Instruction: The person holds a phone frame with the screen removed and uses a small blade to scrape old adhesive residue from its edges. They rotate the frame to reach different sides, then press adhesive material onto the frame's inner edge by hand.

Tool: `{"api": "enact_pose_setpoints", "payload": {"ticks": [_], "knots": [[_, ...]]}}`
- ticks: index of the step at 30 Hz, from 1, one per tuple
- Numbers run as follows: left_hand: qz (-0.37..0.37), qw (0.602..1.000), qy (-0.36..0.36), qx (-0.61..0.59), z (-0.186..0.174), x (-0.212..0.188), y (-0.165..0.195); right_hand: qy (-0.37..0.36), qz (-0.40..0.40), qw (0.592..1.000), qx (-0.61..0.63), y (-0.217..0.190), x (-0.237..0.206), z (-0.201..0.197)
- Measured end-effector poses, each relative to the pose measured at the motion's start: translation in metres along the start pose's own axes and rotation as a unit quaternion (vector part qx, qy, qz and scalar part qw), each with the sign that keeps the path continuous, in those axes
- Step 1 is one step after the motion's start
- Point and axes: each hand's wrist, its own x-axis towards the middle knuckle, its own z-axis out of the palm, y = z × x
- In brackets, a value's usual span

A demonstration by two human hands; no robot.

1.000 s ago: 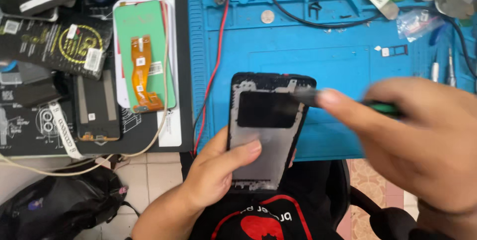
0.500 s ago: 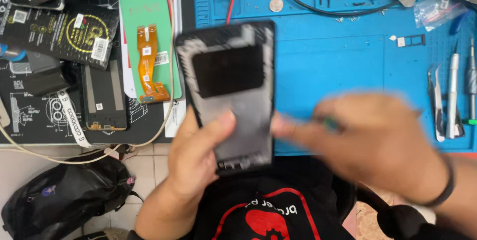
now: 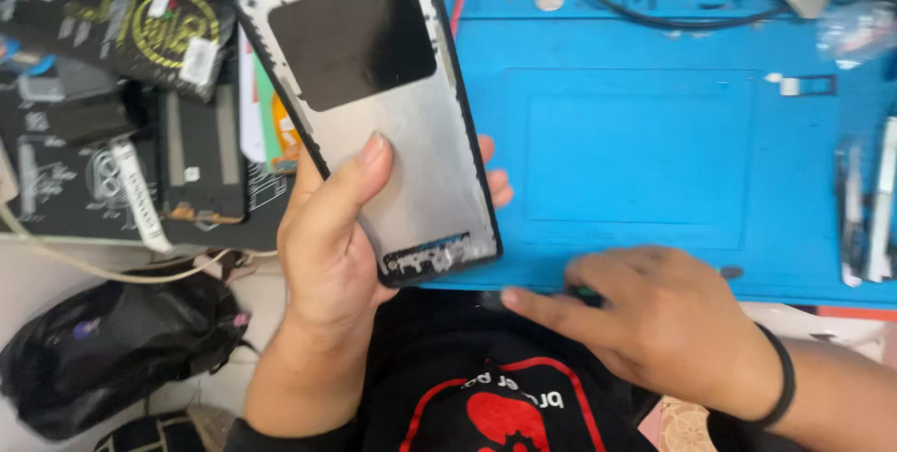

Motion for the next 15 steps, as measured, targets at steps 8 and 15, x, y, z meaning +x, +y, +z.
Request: {"api": "enact_pose_setpoints", "payload": {"ticks": [8,15], "knots": [[0.018,0.997,0.032,-0.069,0.008,0.005,-0.019,0.149,0.101,0.983,0.032,-0.029,0.027,0.003],[0.072,0.994,0.017,-0.085,-0.006,0.001,-0.029,0.167,0.177,0.968,-0.057,-0.009,0.002,0.031]]}}
